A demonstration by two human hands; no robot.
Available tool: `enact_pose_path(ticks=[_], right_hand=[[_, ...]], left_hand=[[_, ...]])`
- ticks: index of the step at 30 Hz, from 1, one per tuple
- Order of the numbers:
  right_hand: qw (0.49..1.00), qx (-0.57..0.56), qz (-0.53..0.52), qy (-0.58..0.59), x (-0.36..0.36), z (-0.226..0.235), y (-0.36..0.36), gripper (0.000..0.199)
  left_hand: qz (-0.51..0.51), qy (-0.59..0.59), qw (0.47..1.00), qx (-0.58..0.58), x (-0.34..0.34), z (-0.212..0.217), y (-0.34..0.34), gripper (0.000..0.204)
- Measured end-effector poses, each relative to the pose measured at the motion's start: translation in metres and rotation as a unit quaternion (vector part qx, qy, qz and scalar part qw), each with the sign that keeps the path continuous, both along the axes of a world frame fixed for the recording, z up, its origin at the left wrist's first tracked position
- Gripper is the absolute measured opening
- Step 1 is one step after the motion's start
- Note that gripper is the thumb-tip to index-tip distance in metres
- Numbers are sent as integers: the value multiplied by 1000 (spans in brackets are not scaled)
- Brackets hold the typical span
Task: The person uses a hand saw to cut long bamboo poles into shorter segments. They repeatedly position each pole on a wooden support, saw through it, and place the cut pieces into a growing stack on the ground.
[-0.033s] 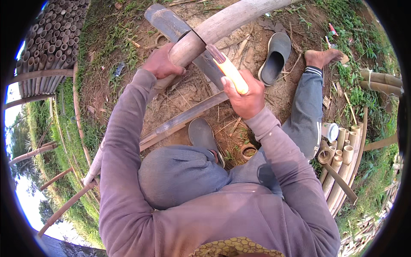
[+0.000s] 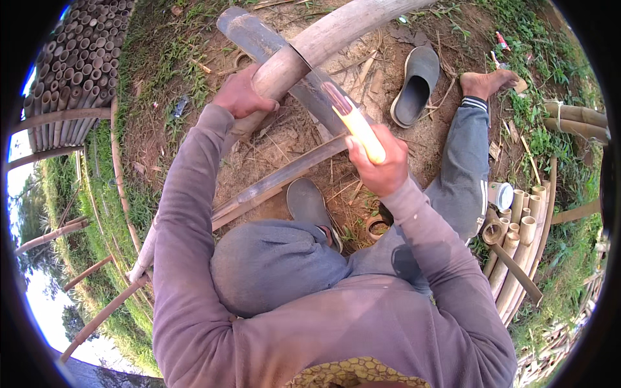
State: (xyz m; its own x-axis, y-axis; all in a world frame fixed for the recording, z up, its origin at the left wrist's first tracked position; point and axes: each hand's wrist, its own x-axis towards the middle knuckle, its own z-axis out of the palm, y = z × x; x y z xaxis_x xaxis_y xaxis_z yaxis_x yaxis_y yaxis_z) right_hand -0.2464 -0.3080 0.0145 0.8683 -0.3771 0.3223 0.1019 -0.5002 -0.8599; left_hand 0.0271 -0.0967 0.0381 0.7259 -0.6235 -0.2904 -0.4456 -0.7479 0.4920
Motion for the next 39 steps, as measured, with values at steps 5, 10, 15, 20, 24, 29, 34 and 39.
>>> enact_pose_path(ticks=[5,10,15,20,24,29,34,39], right_hand=[[1000,3,-10,-16,-125,-4,-11,26],[999,29,-24,30,-16,-14,-4,24],[996,81,-43,11,-31,-40,0,24],[998,54,-37,-16,-31,-37,0,24],[997,53,-27,-50,-37,-17,-3,27],[996,76,-27,-39,-43,-5,3,32],[998,38,-46,-30,-42,-6,3,33],[990,107,-53,77,-40,33,2,32]], left_hand=[[-12,126,991,-32,19,-12,6,91],[-37,116,992,-13,26,-47,-1,92],[-10,6,997,78,7,-46,-6,100],[25,-210,969,130,-47,-44,-24,93],[29,-135,977,162,-38,-8,-25,90],[-17,-30,996,85,-12,-12,-14,98],[-13,-29,995,98,-16,-15,-11,91],[23,-142,983,118,-48,-24,-24,87]])
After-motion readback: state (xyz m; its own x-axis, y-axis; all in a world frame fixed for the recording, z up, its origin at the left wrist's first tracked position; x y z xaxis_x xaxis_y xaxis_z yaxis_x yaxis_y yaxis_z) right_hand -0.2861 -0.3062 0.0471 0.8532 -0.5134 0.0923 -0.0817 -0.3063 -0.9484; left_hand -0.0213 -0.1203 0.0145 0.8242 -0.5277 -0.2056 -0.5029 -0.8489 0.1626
